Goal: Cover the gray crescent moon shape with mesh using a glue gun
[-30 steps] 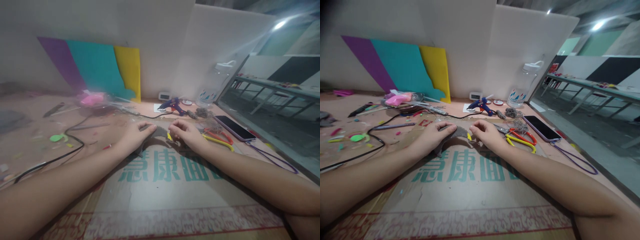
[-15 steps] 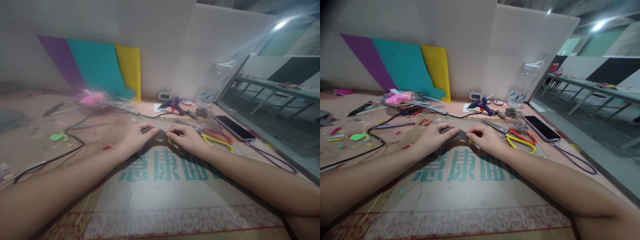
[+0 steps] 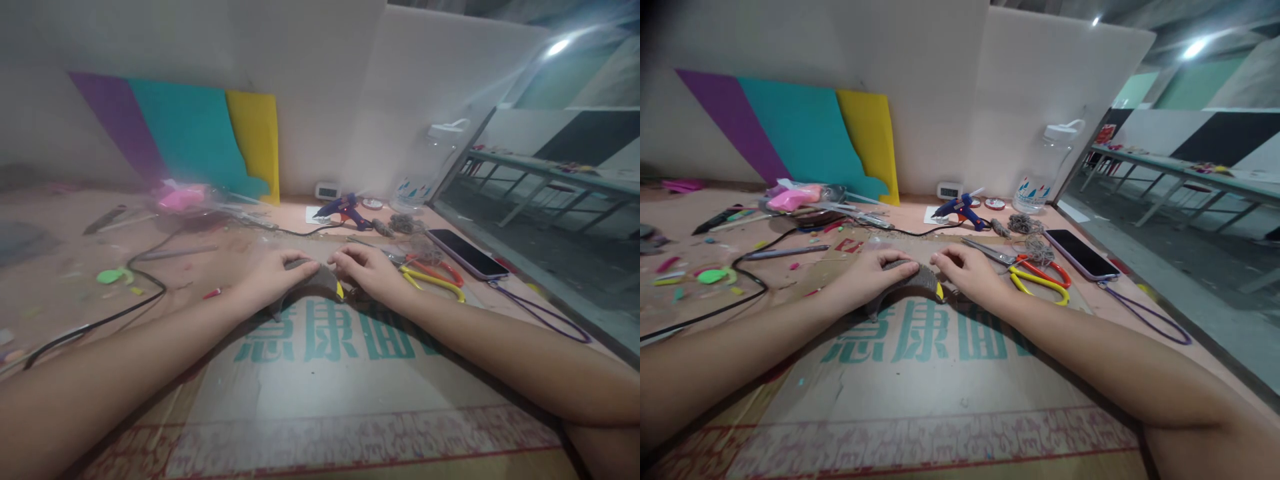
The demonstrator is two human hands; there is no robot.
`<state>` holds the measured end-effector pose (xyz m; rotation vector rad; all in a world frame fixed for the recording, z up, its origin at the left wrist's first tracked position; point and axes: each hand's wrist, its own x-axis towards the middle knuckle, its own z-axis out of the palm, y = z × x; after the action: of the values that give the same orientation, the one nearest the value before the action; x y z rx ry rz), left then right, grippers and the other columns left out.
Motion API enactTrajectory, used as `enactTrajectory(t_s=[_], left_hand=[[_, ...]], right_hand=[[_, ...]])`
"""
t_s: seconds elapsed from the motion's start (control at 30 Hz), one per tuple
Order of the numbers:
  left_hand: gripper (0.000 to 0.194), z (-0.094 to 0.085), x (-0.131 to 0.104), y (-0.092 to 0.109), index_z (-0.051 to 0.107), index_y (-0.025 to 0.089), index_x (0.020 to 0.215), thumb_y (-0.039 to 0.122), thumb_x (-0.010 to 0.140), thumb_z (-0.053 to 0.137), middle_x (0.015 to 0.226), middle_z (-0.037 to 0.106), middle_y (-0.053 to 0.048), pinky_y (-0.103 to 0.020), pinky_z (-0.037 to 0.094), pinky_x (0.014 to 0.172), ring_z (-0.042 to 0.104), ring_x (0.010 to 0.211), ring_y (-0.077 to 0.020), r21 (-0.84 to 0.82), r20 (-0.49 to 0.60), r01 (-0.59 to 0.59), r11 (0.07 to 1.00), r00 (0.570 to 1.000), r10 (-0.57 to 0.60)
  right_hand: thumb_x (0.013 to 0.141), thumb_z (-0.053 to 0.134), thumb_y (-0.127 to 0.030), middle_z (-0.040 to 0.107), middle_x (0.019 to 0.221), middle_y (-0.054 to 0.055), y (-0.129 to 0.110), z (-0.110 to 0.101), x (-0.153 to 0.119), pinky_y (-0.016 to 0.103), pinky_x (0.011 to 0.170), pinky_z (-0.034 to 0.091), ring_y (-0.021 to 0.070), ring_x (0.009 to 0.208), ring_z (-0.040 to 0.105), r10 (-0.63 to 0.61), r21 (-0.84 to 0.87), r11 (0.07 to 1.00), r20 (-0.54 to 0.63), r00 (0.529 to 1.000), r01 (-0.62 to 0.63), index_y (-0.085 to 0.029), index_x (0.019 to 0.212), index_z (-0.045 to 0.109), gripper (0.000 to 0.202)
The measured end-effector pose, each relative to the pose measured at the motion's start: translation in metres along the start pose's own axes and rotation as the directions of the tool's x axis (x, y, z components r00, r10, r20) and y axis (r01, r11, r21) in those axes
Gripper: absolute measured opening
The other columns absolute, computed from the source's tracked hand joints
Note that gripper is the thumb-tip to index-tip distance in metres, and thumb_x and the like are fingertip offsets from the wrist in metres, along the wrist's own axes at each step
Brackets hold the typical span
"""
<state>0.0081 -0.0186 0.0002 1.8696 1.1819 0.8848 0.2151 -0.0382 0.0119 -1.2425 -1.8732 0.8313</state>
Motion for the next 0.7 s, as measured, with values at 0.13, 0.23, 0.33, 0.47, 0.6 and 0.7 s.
enactTrajectory(t_s=[0.13,0.23,0.33,0.47,0.6,0.7], left_hand=[[0.036,-0.0006,0.0015,0.0023,0.075,0.022,0.089,0.053,0.074,0.068,0.093,0.075,-0.004,-0.033,0.049,0.085,0.066,0.092,-0.0246,-0.026,0.044,-0.014,1.000,0.999,0.015],[0.040,-0.0036,0.0053,0.0033,0.072,0.019,0.092,0.055,0.076,0.064,0.091,0.073,-0.006,-0.033,0.051,0.079,0.066,0.086,-0.0232,-0.277,0.018,0.073,0.958,0.997,-0.071],[0.047,-0.0049,0.0081,0.0017,0.067,0.017,0.095,0.059,0.082,0.051,0.083,0.071,-0.008,-0.033,0.053,0.066,0.065,0.071,-0.0208,-0.596,0.140,0.229,0.770,0.973,-0.181],[0.027,-0.0008,0.0046,0.0010,0.065,0.015,0.092,0.038,0.078,0.066,0.078,0.068,-0.005,-0.027,0.051,0.064,0.061,0.066,-0.0147,-0.586,0.210,0.175,0.791,0.976,-0.060],[0.029,0.0009,-0.0005,0.0041,0.067,0.015,0.084,0.044,0.077,0.066,0.071,0.065,-0.003,-0.026,0.048,0.060,0.059,0.064,-0.0146,-0.354,0.188,0.105,0.929,0.981,-0.040],[0.033,-0.0003,-0.0004,0.0049,0.066,0.016,0.076,0.049,0.080,0.062,0.067,0.062,-0.002,-0.026,0.047,0.062,0.058,0.064,-0.0145,-0.264,0.182,0.049,0.963,0.983,-0.001]], right_hand=[[0.082,0.064,-0.039,0.058,0.060,-0.002,-0.0036,0.0010,-0.0010,0.021,0.045,0.036,0.0089,0.049,0.048,0.058,0.002,0.998,0.087,0.994,-0.059,-0.017,0.080,0.066,0.023],[0.079,0.067,-0.041,0.055,0.055,-0.004,-0.0036,0.0016,-0.0008,0.020,0.041,0.034,0.0082,0.045,0.047,0.151,0.097,0.982,0.135,0.979,-0.165,-0.017,0.078,0.063,0.024],[0.076,0.070,-0.048,0.053,0.054,-0.006,0.0013,0.0018,0.0016,0.020,0.041,0.033,0.0071,0.044,0.045,0.207,0.330,0.917,0.087,0.974,-0.225,-0.019,0.078,0.060,0.031],[0.074,0.072,-0.051,0.058,0.057,-0.004,0.0053,0.0024,0.0046,0.020,0.047,0.036,0.0076,0.049,0.048,0.171,0.485,0.858,0.037,0.984,-0.168,-0.018,0.074,0.058,0.036],[0.076,0.072,-0.050,0.061,0.059,-0.003,0.0009,0.0035,0.0023,0.021,0.050,0.039,0.0085,0.052,0.050,0.157,0.460,0.875,0.029,0.987,-0.152,-0.018,0.075,0.057,0.034],[0.078,0.071,-0.048,0.061,0.059,-0.004,-0.0021,0.0046,-0.0008,0.021,0.049,0.038,0.0081,0.051,0.049,0.141,0.416,0.900,0.009,0.990,-0.131,-0.019,0.075,0.057,0.033]])
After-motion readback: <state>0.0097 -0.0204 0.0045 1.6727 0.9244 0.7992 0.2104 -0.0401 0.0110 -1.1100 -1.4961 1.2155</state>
